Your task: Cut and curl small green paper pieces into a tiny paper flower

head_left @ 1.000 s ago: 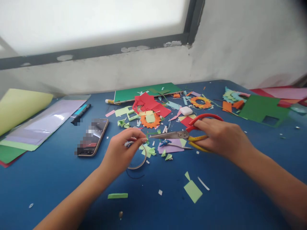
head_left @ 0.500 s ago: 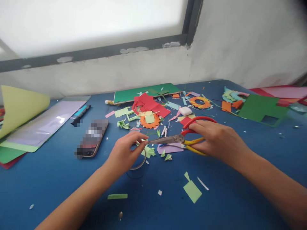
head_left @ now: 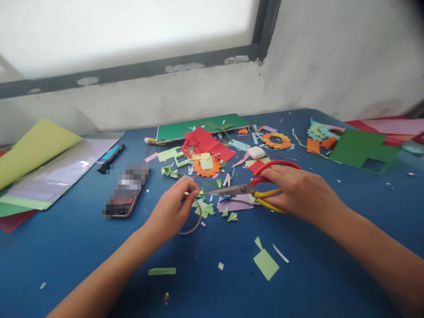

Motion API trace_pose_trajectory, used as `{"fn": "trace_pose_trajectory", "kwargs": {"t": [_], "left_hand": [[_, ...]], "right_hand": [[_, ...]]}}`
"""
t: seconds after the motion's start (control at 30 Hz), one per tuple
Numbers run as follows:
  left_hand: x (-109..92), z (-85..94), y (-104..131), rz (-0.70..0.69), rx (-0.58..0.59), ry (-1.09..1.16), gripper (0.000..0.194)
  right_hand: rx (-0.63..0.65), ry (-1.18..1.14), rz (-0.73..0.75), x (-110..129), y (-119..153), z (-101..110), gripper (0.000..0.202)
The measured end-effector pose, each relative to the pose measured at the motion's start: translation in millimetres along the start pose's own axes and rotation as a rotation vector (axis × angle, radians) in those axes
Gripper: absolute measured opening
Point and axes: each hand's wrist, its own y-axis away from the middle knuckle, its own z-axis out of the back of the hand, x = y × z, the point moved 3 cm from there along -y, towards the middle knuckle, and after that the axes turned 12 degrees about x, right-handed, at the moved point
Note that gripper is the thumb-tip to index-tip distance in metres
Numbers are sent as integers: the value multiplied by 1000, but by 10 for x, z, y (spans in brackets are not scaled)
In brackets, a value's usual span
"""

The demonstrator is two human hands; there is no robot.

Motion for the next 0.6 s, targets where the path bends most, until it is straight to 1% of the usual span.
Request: {"fn": "trace_pose_trajectory", "kwargs": {"t": [0.1, 0.2, 0.3, 0.37, 0.43, 0.5, 0.6], "left_hand": [[72, 33, -28, 70, -13, 21, 14], [150, 54, -54, 132, -32, 53, 18], [188, 61, -66, 150, -53, 105, 18], [185, 63, -65, 141, -60, 137, 20], [167, 67, -58, 132, -58, 153, 21], [145, 76, -47, 126, -53, 156, 20], [117, 95, -34, 121, -45, 151, 21]], "right_hand": [[60, -35, -94, -87, -3, -91, 32], [132, -81, -170, -190, 0, -199, 33], [187, -129, -202, -270, 0, -272, 36], [200, -154, -201, -287, -7, -279, 37], [187, -176, -191, -258, -18, -246, 37], [157, -211, -162, -165, -32, -186, 34], [131, -309, -68, 103, -56, -91, 25]]}}
